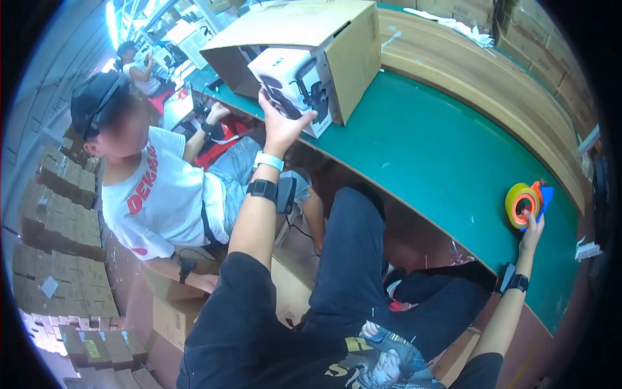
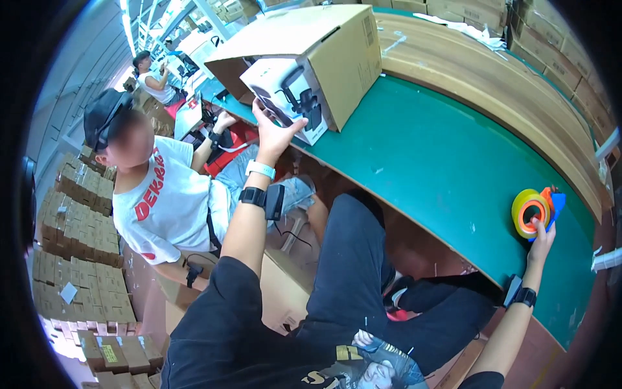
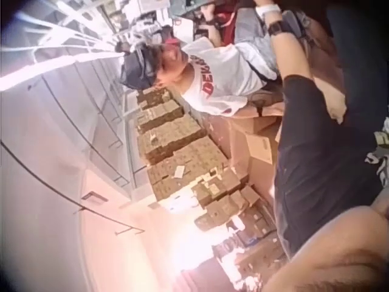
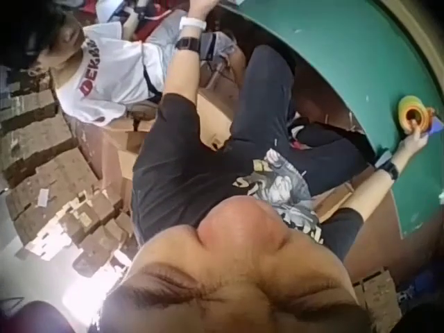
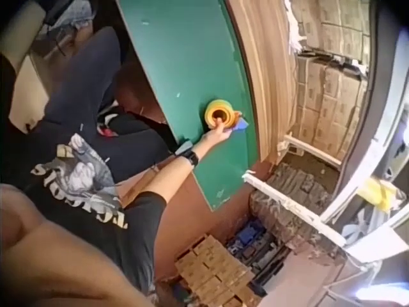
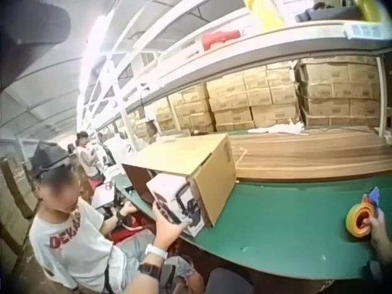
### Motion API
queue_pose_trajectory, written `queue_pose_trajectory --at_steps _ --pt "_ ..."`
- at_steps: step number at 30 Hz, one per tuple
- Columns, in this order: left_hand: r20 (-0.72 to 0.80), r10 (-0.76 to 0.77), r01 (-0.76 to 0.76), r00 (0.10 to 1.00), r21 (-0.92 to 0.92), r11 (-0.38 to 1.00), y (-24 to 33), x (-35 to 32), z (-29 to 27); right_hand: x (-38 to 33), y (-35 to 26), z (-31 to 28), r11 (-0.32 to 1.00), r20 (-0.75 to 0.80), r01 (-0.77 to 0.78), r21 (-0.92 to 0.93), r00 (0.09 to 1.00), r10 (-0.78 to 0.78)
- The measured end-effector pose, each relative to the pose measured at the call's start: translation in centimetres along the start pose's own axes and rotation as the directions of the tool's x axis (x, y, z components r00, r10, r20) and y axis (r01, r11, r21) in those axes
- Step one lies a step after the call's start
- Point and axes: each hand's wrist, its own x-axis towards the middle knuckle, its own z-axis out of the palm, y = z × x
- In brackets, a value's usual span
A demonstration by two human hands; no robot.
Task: Using a tape dispenser to seal cardboard boxes containing electronic components on an assembly line.
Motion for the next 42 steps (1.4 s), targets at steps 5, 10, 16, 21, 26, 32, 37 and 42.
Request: queue_pose_trajectory --at_steps 5,10,16,21,26,32,37,42 --pt "0.177 -0.025 0.063 0.984 -0.211 0.976 -1.0 3.5 5.4 -0.8 0.4 -0.3 1.0 -0.02 -0.026 -0.006 0.999 0.026" --pt "0.138 -0.081 0.04 0.987 0.276 0.96 -1.6 6.5 13.1 -0.7 -0.2 -0.1 0.996 -0.056 -0.091 -0.022 0.994 0.09" --pt "0.663 -0.299 0.725 0.686 -0.658 0.204 -0.1 9.5 11.3 -1.3 -0.5 0.0 0.999 -0.032 -0.049 -0.022 0.998 0.048" --pt "0.542 -0.162 0.562 0.824 -0.752 0.343 4.4 1.9 11.4 -1.5 -1.4 0.6 0.999 -0.031 -0.043 0.005 0.999 0.043" --pt "0.202 0.085 -0.088 0.976 0.005 0.996 8.9 0.7 12.1 -2.1 -2.3 1.6 0.999 0.01 0.007 0.042 1.0 -0.007" --pt "0.424 0.366 -0.386 0.828 -0.041 0.921 18.1 0.3 8.1 -0.7 -0.5 0.7 0.995 0.043 -0.033 0.093 0.999 0.029" --pt "0.605 0.54 -0.461 0.586 -0.299 0.835 36.9 0.1 12.1 -0.1 0.5 -0.1 0.876 -0.073 -0.167 0.453 0.972 0.223" --pt "0.491 0.766 -0.062 0.415 -0.825 0.562 45.0 -3.4 7.5 -4.6 -4.8 -6.6 0.59 -0.228 0.03 0.807 0.937 0.264"
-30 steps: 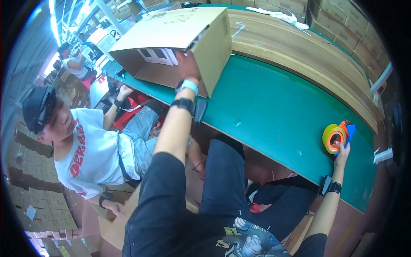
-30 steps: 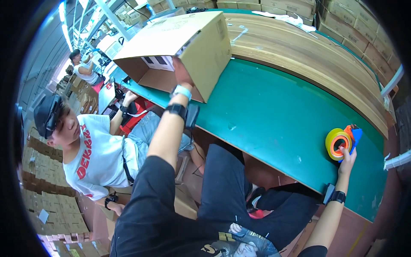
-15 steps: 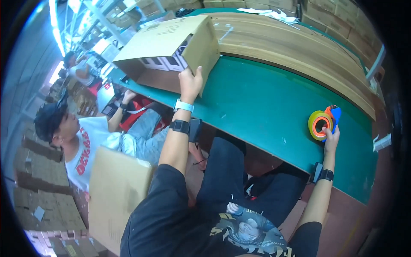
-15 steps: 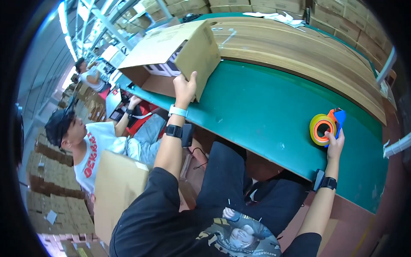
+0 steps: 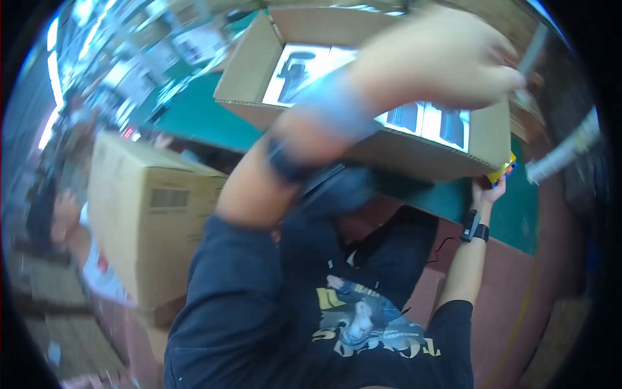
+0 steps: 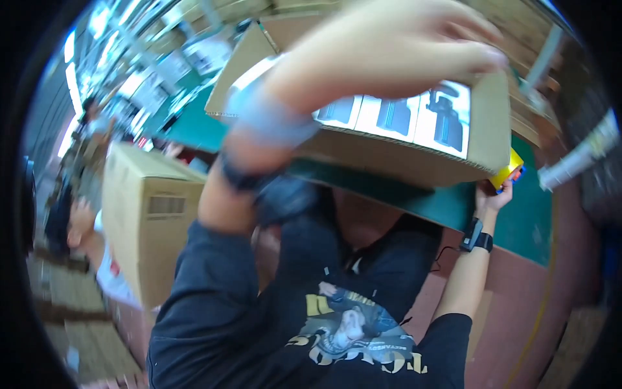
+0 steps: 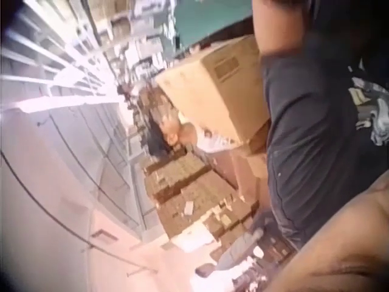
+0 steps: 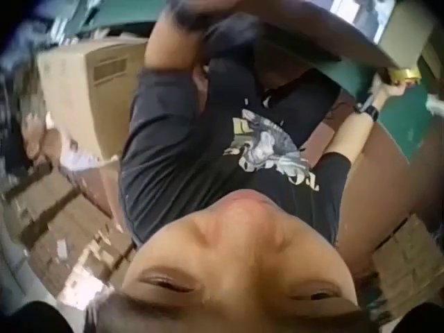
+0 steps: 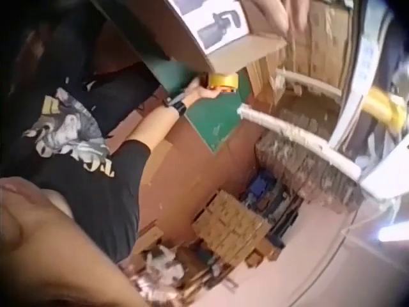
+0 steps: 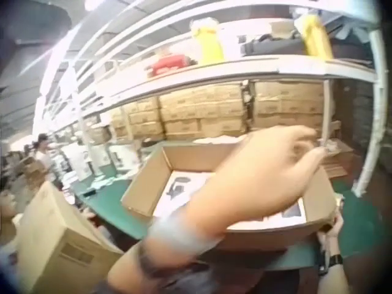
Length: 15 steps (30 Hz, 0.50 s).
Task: Using a tape dispenser to seal cardboard boxes containing electronic components on an assembly line.
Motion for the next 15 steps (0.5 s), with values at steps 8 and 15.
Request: queue_pose_trajectory --at_steps 8,15 --pt "-0.597 -0.447 0.165 0.666 -0.466 0.869 -9.9 -17.6 -8.4 0.1 -13.3 4.5 0.986 0.333 0.141 0.089 0.929 -0.163" --pt "-0.126 -0.554 0.488 0.823 -0.342 0.803 -14.1 -21.0 -8.4 -0.8 -10.9 9.9 0.855 0.686 -0.407 -0.322 0.522 0.507"
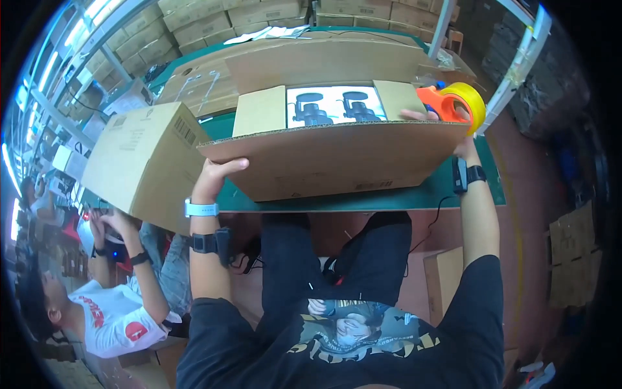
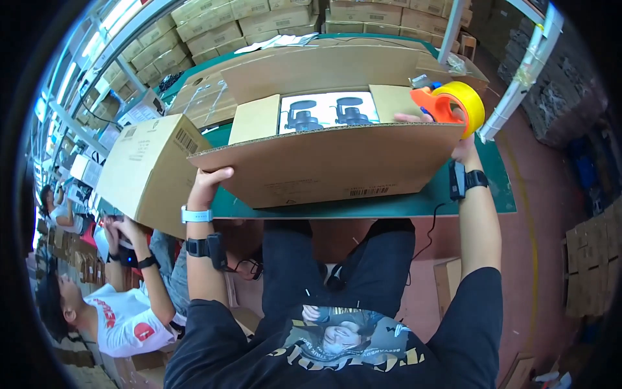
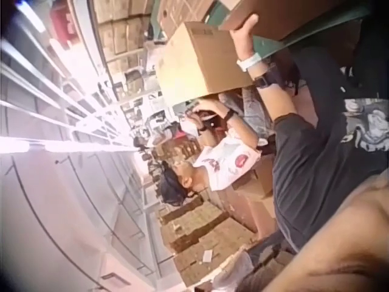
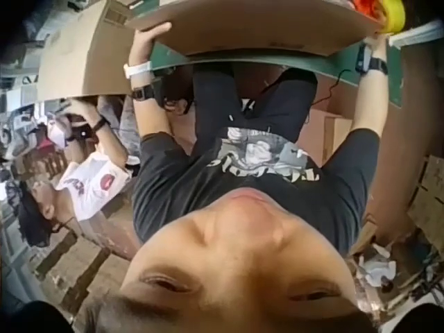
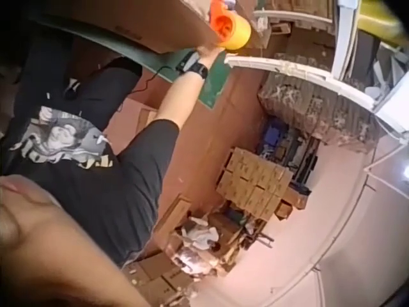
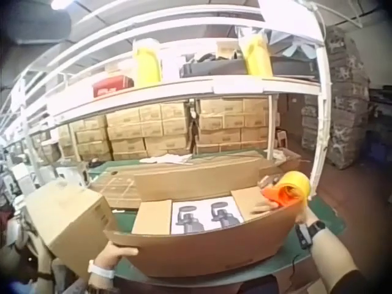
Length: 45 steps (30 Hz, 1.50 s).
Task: Using a tape dispenser to seal cardboard boxes containing electronic components on an assembly line.
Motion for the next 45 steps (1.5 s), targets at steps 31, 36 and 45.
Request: queue_pose_trajectory --at_steps 31,36,45 --pt "0.061 0.409 -0.184 0.91 0.945 0.27 7.7 2.4 14.4 11.8 -8.9 3.8 0.729 -0.391 -0.146 -0.669 0.903 -0.178" --pt "0.058 0.476 -0.245 0.878 0.908 0.341 7.5 5.6 14.8 9.7 -9.1 6.8 0.832 -0.413 -0.259 -0.49 0.91 0.041" --pt "0.029 0.28 -0.132 0.959 0.926 0.354 5.3 3.2 17.4 14.8 -11.5 6.6 0.827 -0.312 -0.354 -0.437 0.922 0.23"
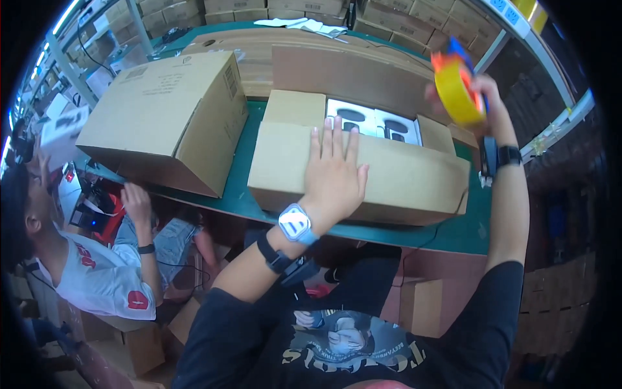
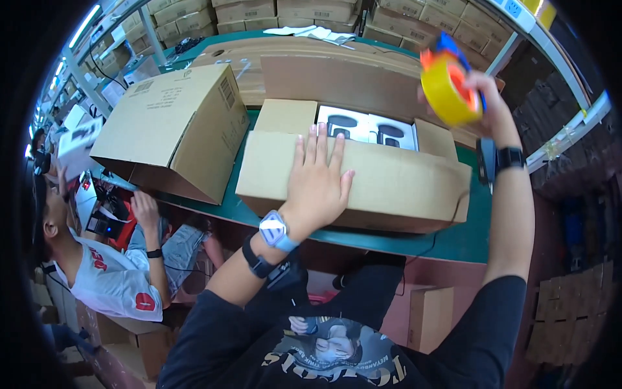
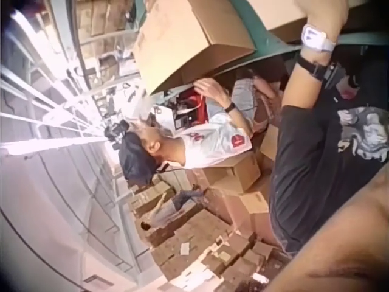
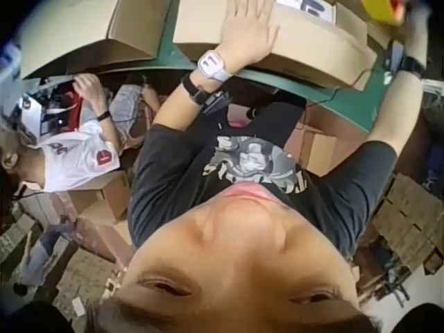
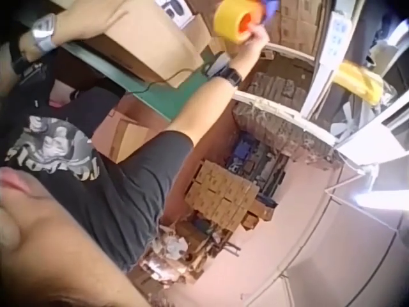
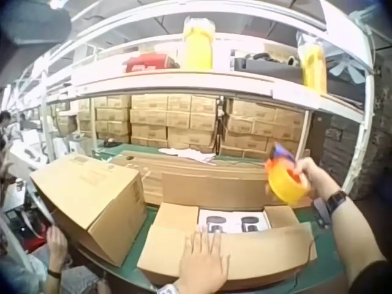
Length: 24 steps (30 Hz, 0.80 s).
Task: Using a tape dispenser to seal cardboard boxes containing electronic components on an assembly line.
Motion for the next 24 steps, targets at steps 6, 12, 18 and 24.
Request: queue_pose_trajectory --at_steps 6,12,18,24 --pt "0.16 -0.015 0.032 0.987 -0.108 0.994 -0.3 0.7 0.7 6.4 -1.2 1.3 0.974 -0.37 0.195 -0.117 0.901 -0.225" --pt "-0.121 -0.024 0.024 0.992 -0.003 1.0 0.9 0.3 -0.9 0.8 4.9 0.0 0.959 -0.11 -0.207 -0.192 0.976 0.188" --pt "0.025 0.1 -0.099 0.995 -0.039 0.994 -2.1 2.9 0.7 -0.8 5.4 4.8 0.972 -0.175 0.041 -0.229 0.981 -0.083" --pt "0.084 0.088 -0.086 0.993 -0.031 0.996 -2.2 2.1 1.2 1.6 4.0 9.8 0.645 0.01 0.263 -0.717 0.93 -0.368"
